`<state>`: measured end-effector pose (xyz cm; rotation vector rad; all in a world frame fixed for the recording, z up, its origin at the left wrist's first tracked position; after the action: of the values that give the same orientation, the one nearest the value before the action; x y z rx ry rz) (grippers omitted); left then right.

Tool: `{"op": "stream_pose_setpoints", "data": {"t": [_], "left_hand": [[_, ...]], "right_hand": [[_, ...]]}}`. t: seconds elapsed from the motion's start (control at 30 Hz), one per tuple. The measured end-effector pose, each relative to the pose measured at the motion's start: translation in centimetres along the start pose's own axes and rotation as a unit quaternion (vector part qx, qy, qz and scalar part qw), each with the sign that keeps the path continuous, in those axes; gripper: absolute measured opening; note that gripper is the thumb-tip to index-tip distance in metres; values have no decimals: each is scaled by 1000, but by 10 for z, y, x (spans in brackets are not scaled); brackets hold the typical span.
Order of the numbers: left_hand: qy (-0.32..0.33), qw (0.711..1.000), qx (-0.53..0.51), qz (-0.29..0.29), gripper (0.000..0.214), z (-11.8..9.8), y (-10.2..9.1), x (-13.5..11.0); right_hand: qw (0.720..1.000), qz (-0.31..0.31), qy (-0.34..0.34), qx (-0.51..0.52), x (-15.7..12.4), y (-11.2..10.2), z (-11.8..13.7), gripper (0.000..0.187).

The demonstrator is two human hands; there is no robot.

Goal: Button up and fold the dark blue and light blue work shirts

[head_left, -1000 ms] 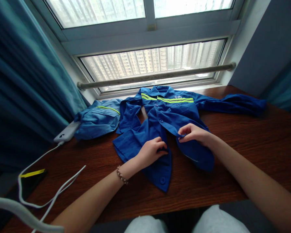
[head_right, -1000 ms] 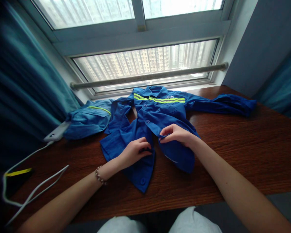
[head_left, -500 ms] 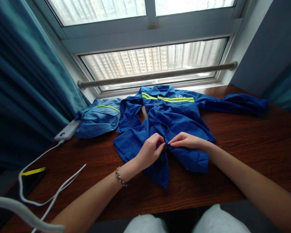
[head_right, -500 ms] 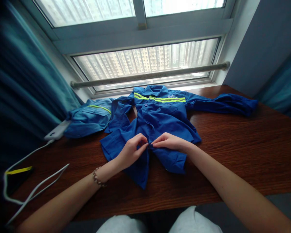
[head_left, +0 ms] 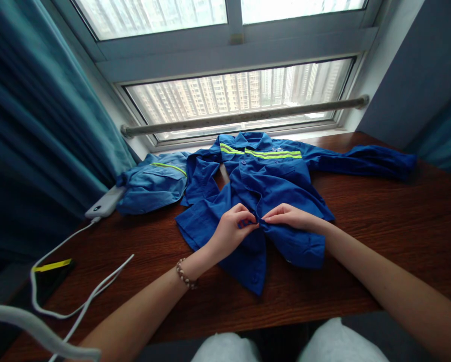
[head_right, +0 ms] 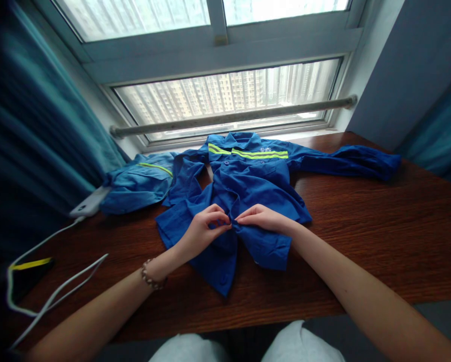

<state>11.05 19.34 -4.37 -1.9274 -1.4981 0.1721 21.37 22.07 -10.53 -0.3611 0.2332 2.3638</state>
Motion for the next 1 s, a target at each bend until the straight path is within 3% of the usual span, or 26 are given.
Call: {"op": "stream_pose_setpoints", "data": {"t": [0.1,0.27,0.47,0.6,0.67,0.8,1.0], "left_hand": [[-76,991,-109,22,15,15,8,-2],[-187,945,-263,52,20,30,24,-10],[-209,922,-325,27,23,27,21,-8],[-199,922,-331,11,24,26,18,-7],[-203,923,-326,10,24,27,18,-8],[-228,914,-337,5,24,31,20,-12],[-253,895,-367,-22,21,38,20,-15]], "right_hand": [[999,-11,-19,25,1,-3,3,34],[996,-21,-24,89,1,-1,4,31],[997,-19,-26,65,-7,3,6,30],[996,-46,-75,-8,-5,-3,13,31],[986,-77,-131,-72,-5,-7,22,27],[936,-153,-257,-186,-14,-7,47,15],[901,-183,-308,-244,-25,3,59,11]]}}
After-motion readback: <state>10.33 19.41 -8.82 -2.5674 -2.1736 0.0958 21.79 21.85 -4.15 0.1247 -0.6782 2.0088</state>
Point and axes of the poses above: each hand's wrist, its own x-axis towards the middle knuckle, its own y-axis out of the palm, z = x × y, the point moved 9 cm from there along x, towards the middle knuckle, and after that the axes turned 2 degrees about y, right-handed, at the moved point
